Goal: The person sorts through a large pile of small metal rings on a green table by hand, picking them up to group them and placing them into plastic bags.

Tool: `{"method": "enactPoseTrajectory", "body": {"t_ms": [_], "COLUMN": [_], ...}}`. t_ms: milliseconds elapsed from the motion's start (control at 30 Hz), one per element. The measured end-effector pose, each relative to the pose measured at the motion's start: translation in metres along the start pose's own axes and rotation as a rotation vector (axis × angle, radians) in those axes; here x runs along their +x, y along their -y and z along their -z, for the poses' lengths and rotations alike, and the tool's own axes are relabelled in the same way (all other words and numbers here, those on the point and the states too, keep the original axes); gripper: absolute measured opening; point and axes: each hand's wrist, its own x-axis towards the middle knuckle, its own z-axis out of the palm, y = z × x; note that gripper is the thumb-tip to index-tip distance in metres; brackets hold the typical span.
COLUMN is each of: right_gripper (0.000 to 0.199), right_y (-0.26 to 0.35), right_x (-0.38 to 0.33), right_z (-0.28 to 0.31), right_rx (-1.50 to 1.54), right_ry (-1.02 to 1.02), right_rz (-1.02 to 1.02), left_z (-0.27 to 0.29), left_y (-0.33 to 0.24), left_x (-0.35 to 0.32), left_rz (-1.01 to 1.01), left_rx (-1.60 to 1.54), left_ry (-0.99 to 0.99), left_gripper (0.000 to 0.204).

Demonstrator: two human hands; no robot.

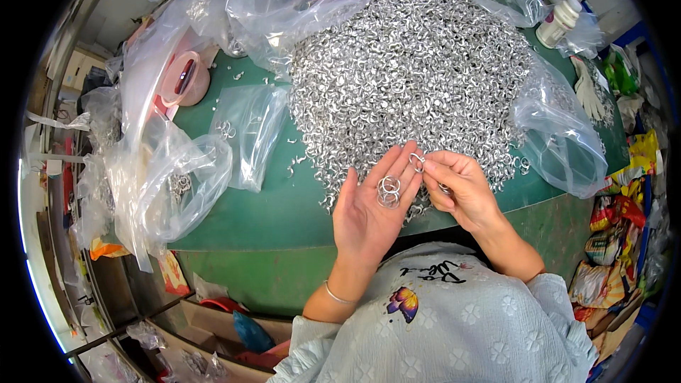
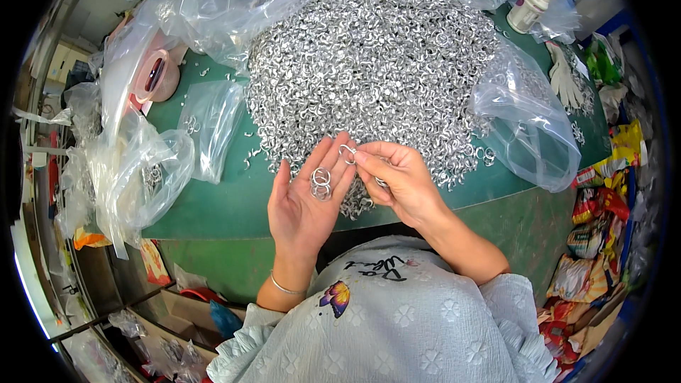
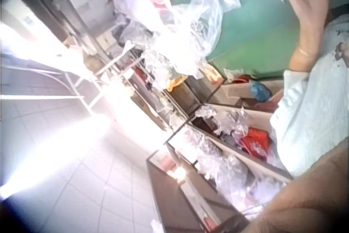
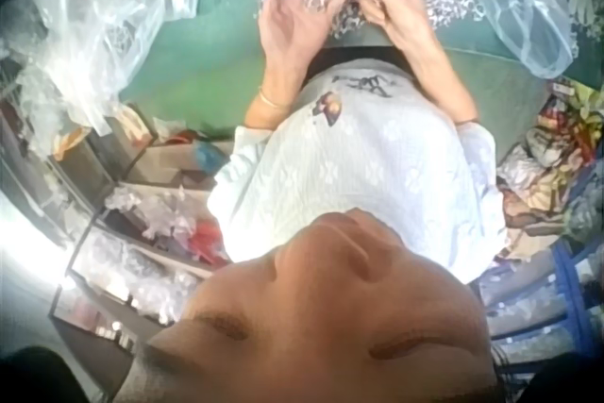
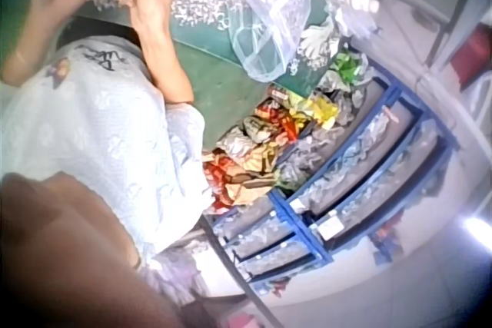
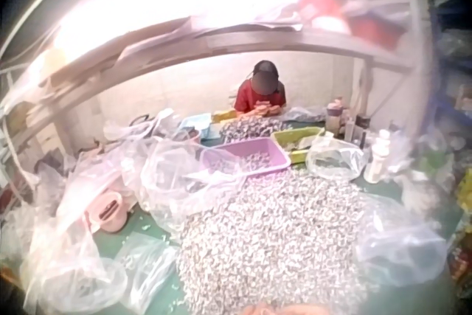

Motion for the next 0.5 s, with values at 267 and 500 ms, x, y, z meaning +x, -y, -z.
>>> {"method": "enactPoseTrajectory", "body": {"t_ms": [267, 500], "right_gripper": [0.014, 0.016], "right_y": [0.014, 0.163], "right_x": [0.021, 0.194], "right_z": [0.005, 0.007], "right_rx": [0.026, 0.043], "right_ry": [0.038, 0.036], "right_rz": [-0.076, 0.313], "left_z": [0.01, 0.012], "left_y": [-0.009, -0.009], "left_x": [0.005, 0.017], "left_rz": [-0.052, -0.036], "left_rx": [0.079, 0.0], "left_ry": [-0.079, -0.09], "left_gripper": [0.058, 0.051]}}
